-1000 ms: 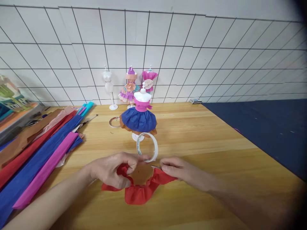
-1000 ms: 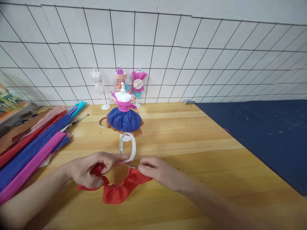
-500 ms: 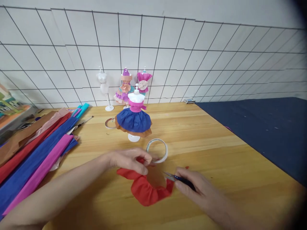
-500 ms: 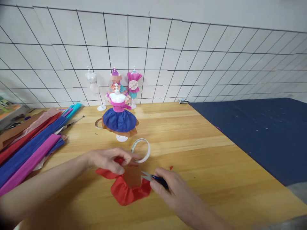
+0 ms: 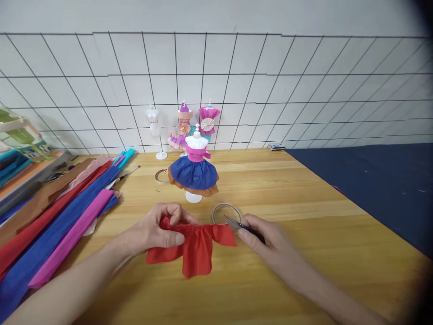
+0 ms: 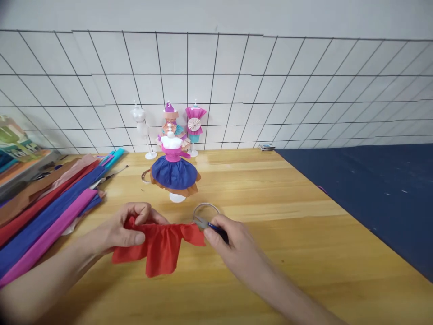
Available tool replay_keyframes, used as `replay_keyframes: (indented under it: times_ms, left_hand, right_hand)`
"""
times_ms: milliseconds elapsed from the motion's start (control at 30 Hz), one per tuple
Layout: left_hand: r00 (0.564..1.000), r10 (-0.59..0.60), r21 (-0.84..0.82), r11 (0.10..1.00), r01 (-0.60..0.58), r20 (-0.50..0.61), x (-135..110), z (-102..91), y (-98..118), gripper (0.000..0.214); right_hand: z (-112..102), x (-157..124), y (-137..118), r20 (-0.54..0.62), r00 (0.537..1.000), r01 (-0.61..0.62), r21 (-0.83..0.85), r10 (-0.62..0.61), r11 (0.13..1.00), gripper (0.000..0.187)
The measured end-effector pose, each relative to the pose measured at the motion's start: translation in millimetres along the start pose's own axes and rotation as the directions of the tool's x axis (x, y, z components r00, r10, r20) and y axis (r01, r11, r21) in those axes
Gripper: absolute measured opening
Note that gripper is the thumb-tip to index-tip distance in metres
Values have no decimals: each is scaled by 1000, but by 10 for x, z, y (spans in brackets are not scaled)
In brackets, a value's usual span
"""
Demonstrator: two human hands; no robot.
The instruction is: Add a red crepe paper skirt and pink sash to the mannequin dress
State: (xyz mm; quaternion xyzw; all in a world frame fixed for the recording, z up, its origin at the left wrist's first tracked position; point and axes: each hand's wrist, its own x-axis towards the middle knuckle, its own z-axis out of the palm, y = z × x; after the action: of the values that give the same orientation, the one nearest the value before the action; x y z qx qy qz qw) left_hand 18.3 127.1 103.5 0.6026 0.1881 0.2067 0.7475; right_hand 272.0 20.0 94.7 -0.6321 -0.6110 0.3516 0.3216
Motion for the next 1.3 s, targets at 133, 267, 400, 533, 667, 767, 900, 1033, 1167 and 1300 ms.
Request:
replay_keyframes:
  times_ms: [133,267,400,533,667,767,900,1033,1167,1300]
  left_hand:
    - [994,7,93,996,4,-112,-110,49,25,47]
    - [991,-25,208,977,53,-135,-144,47,36,43]
    - [995,-29,219,974,50,-99,-186,19,8,39]
    - [999,46,155,987,-41,-29,-227,-6,9,38]
    - [999,27,94,995,-23,-43,-230,-30,53,41]
    - [999,16,27,1000,-15,-47,-203,-43,55,43]
    - [999,17,-68,998,-19,-38,-140,-33,37,46]
    - [999,-8,-138,990,2,-46,-80,-5,33,49]
    - [999,-9,-196,981,1,-43,-46,15,21,48]
    - [999,13,-193,981,-22,-50,-52,2,5,48]
  right_hand:
    - [82,110,0,125,990,-92,177,70,980,49]
    - [123,177,80,354,919,-316,394,174,863,58]
    - [138,223,117,401,908,-275,353,121,894,56]
    - [42,244,148,122,992,33,6,-34,999,48]
    - [-170,249,507,-136,991,-70,-422,14,904,37]
    - [-293,266,885,-191,972,-224,-607,133,762,40]
    - [-334,247,985,-220,970,-95,-733,-102,674,34]
    - [-240,238,493,-172,945,230,-258,-279,938,34]
    - [-36,345,-11,236,955,42,493,-179,869,43]
    - [103,466,-162,361,922,-131,632,-140,764,42]
